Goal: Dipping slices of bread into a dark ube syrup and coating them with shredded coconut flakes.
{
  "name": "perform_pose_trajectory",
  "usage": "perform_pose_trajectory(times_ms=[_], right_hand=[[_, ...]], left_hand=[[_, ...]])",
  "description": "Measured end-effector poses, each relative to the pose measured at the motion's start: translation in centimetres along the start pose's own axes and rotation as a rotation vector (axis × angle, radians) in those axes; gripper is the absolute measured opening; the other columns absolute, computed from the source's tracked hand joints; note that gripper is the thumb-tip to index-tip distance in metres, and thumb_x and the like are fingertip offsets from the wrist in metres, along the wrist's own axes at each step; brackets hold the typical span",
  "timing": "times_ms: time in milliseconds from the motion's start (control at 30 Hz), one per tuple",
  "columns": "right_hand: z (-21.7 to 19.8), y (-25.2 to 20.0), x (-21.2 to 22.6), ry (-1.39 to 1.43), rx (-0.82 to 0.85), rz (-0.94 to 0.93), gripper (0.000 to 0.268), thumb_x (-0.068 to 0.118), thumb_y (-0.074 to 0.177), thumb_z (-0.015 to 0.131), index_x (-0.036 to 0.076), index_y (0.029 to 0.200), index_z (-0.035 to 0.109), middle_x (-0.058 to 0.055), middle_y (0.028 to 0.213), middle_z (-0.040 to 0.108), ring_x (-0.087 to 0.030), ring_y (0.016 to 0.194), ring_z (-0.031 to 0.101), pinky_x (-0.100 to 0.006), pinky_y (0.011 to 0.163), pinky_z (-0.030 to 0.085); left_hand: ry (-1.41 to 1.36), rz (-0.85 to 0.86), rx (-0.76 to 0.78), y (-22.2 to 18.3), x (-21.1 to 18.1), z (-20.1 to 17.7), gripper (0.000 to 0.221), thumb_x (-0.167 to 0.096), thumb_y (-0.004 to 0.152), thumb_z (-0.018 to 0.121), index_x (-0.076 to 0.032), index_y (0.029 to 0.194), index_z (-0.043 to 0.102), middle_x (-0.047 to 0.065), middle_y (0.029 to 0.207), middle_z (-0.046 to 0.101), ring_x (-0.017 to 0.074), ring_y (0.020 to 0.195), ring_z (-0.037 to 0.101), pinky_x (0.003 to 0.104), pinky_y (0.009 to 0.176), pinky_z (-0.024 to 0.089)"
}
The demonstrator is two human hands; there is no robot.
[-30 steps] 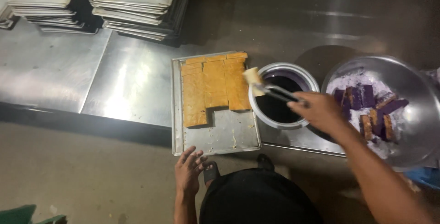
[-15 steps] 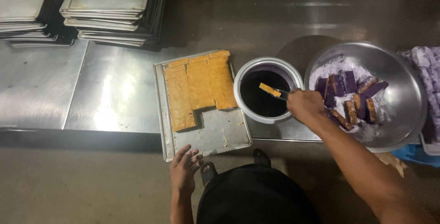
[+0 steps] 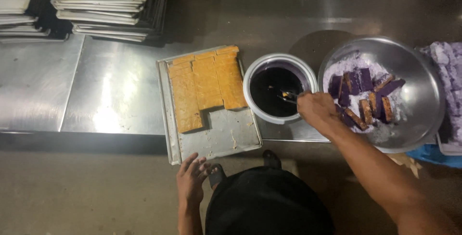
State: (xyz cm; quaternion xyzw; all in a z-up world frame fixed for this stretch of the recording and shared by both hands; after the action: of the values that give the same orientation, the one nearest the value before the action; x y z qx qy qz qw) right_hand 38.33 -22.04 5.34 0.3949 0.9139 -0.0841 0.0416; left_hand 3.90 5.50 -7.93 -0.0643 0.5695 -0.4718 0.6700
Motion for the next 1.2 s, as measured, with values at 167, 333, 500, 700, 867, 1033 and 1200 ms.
perform_pose_trajectory(times_ms=[167,333,500,700,867,1033,1200], right_hand=[[-1.8,-0.4,0.4,0.019,-0.111,-0.040,0.008,0.009,0.073,0.070,0.005,0.067,0.073,-0.017,0.073,0.071,-0.030,0.068,0.074,-0.041,0.056,0.056],[4.7,1.1,-2.0,0.531,-0.058,-0.057,0.015,0.008,0.076,0.064,0.005,0.063,0.070,-0.017,0.068,0.070,-0.031,0.062,0.072,-0.042,0.054,0.055],[-2.6,0.6,0.2,0.049,-0.127,-0.023,0.014,0.008,0.075,0.064,0.003,0.073,0.076,-0.022,0.074,0.072,-0.037,0.070,0.074,-0.049,0.061,0.057],[-2.8,0.4,-0.3,0.070,-0.105,-0.008,0.013,0.011,0.075,0.067,0.005,0.071,0.078,-0.021,0.074,0.072,-0.036,0.071,0.073,-0.048,0.063,0.057],[-1.3,1.2,-1.7,0.145,-0.012,0.063,0.012,0.013,0.073,0.070,0.006,0.072,0.079,-0.021,0.080,0.074,-0.036,0.077,0.074,-0.047,0.068,0.058],[-0.8,1.4,-2.7,0.158,0.031,0.129,0.015,0.015,0.074,0.070,0.004,0.077,0.080,-0.022,0.086,0.075,-0.039,0.084,0.074,-0.049,0.073,0.058],[-0.6,1.8,-3.8,0.133,0.103,0.184,0.020,0.021,0.079,0.069,0.003,0.081,0.078,-0.022,0.087,0.075,-0.038,0.087,0.075,-0.049,0.078,0.059]], left_hand=[[0.093,-0.010,0.214,5.0,3.4,6.5,0.042,-0.011,0.096,0.063,0.002,0.135,0.059,0.020,0.104,0.070,0.0264,0.083,0.068,0.036,0.068,0.058],[0.251,0.052,0.469,7.6,3.5,19.6,0.036,-0.009,0.097,0.061,-0.002,0.132,0.058,0.010,0.106,0.070,0.0216,0.085,0.070,0.036,0.071,0.059],[0.123,0.005,0.578,8.5,5.1,25.0,0.024,-0.005,0.101,0.050,0.003,0.122,0.061,0.014,0.098,0.068,0.0246,0.080,0.068,0.039,0.066,0.061],[0.167,0.000,0.446,7.5,4.2,25.0,0.025,-0.010,0.104,0.047,0.003,0.119,0.061,0.017,0.102,0.070,0.0249,0.085,0.071,0.036,0.068,0.064],[0.189,0.001,0.391,7.2,3.9,24.9,0.027,-0.012,0.104,0.048,0.004,0.120,0.062,0.015,0.100,0.071,0.0233,0.084,0.072,0.036,0.068,0.064],[0.192,0.067,0.403,8.0,4.4,25.3,0.026,-0.011,0.104,0.052,0.008,0.118,0.064,0.017,0.095,0.067,0.0232,0.079,0.069,0.037,0.067,0.064],[0.165,0.029,0.379,8.1,3.8,26.2,0.021,-0.006,0.098,0.052,0.001,0.114,0.063,0.013,0.090,0.070,0.0235,0.073,0.072,0.039,0.065,0.065]])
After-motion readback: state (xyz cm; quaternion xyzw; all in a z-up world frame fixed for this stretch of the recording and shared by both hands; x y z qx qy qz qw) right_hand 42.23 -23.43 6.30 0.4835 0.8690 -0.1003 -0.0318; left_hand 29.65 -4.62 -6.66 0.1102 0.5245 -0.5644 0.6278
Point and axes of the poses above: each hand's wrist, its own y-axis towards the middle knuckle, its own z-axis out of the palm, x = y × z, the point moved 9 cm from there along y, towards the middle knuckle
